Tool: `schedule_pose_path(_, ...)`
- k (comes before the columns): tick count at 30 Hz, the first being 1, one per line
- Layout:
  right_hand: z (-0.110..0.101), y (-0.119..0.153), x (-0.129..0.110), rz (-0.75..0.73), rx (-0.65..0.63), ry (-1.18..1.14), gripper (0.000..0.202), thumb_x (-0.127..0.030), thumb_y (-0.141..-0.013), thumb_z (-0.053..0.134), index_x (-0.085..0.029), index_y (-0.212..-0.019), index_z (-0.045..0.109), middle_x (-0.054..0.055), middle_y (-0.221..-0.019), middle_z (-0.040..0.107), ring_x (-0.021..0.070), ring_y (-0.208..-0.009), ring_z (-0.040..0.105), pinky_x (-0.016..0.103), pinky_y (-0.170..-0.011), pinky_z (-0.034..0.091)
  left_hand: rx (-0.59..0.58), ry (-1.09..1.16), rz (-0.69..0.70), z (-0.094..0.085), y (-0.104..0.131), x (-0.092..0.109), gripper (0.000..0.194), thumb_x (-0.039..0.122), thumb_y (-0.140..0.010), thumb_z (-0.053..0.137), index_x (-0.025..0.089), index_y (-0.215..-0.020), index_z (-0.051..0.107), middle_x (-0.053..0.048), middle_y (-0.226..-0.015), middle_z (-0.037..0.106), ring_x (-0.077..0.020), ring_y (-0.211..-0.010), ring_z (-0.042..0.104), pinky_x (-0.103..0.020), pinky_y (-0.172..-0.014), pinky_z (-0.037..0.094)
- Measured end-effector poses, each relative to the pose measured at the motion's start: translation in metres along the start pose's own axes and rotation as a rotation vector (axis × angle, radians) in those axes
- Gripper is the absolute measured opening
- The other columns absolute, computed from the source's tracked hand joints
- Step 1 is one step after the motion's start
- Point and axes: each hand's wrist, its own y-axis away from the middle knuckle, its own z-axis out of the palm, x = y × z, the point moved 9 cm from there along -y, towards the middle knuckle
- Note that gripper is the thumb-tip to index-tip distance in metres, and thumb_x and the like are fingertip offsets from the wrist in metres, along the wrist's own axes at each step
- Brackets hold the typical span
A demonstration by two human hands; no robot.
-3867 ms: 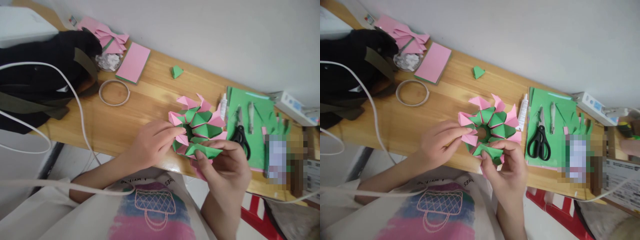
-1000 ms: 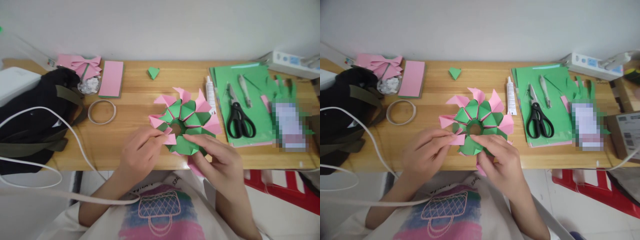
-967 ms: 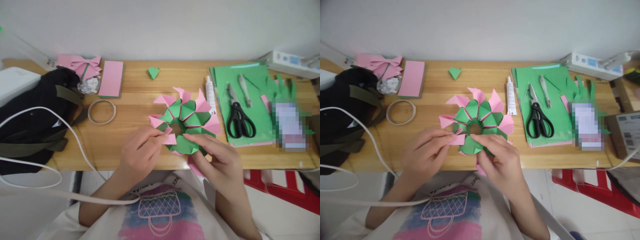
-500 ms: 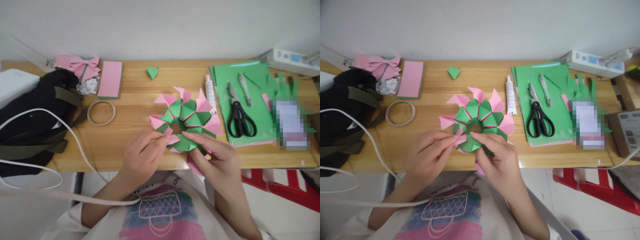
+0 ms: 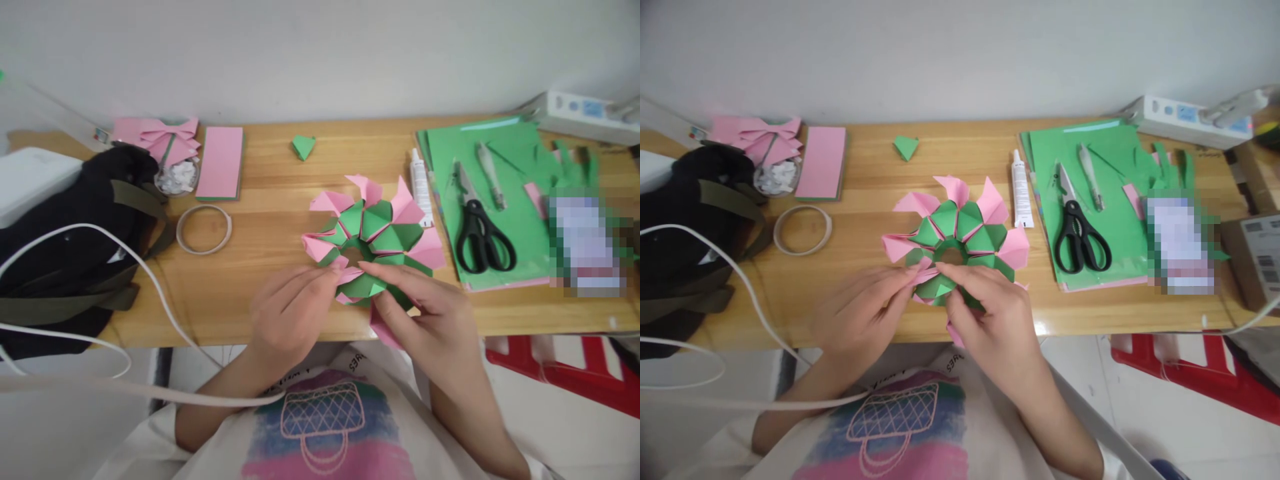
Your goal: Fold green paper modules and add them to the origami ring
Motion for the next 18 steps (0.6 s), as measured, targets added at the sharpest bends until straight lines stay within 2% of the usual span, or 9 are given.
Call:
schedule_pose_path(4,0.001,0.0,0.003,0.027,-0.009,-0.017,0.03,-0.011,-0.085,0.055,-0.021,-0.108,0.072,0.001,-0.095,0.076,0.0123,-0.075,0.07,0.025,-0.071,0.057,-0.094,0.069,0.002,0.006,0.004,-0.003,0.031,0.005,-0.091,0.055,0.018,-0.118,0.063,-0.004,-0.11,0.075,-0.0148,-0.104,0.07,-0.026,-0.098,0.057)
schedule_pose_path(9,0.0,0.0,0.005,0.044,0.003,-0.025,0.03,-0.011,-0.084,0.056,-0.02,-0.107,0.073,0.002,-0.095,0.077,0.0126,-0.076,0.07,0.026,-0.072,0.058,-0.199,0.186,0.009,0.01,0.011,-0.004,0.044,-0.004,-0.088,0.049,0.011,-0.13,0.055,-0.011,-0.124,0.069,-0.0152,-0.121,0.061,-0.028,-0.108,0.049)
schedule_pose_path(13,0.0,-0.002,0.004,0.052,0.018,-0.028,0.029,-0.011,-0.084,0.056,-0.02,-0.105,0.074,0.001,-0.091,0.077,0.0113,-0.071,0.069,0.024,-0.069,0.057,-0.218,0.268,-0.037,0.011,0.014,-0.007,0.049,0.001,-0.087,0.053,0.008,-0.135,0.051,-0.016,-0.128,0.065,-0.019,-0.124,0.059,-0.033,-0.109,0.048)
schedule_pose_path(18,0.002,-0.002,0.004,0.059,0.012,-0.016,0.029,-0.012,-0.084,0.055,-0.019,-0.106,0.073,0.001,-0.083,0.076,0.0109,-0.066,0.067,0.023,-0.065,0.055,-0.206,0.258,-0.046,0.012,0.014,-0.01,0.047,0.002,-0.089,0.056,0.012,-0.135,0.052,-0.012,-0.126,0.067,-0.0149,-0.123,0.059,-0.028,-0.11,0.046)
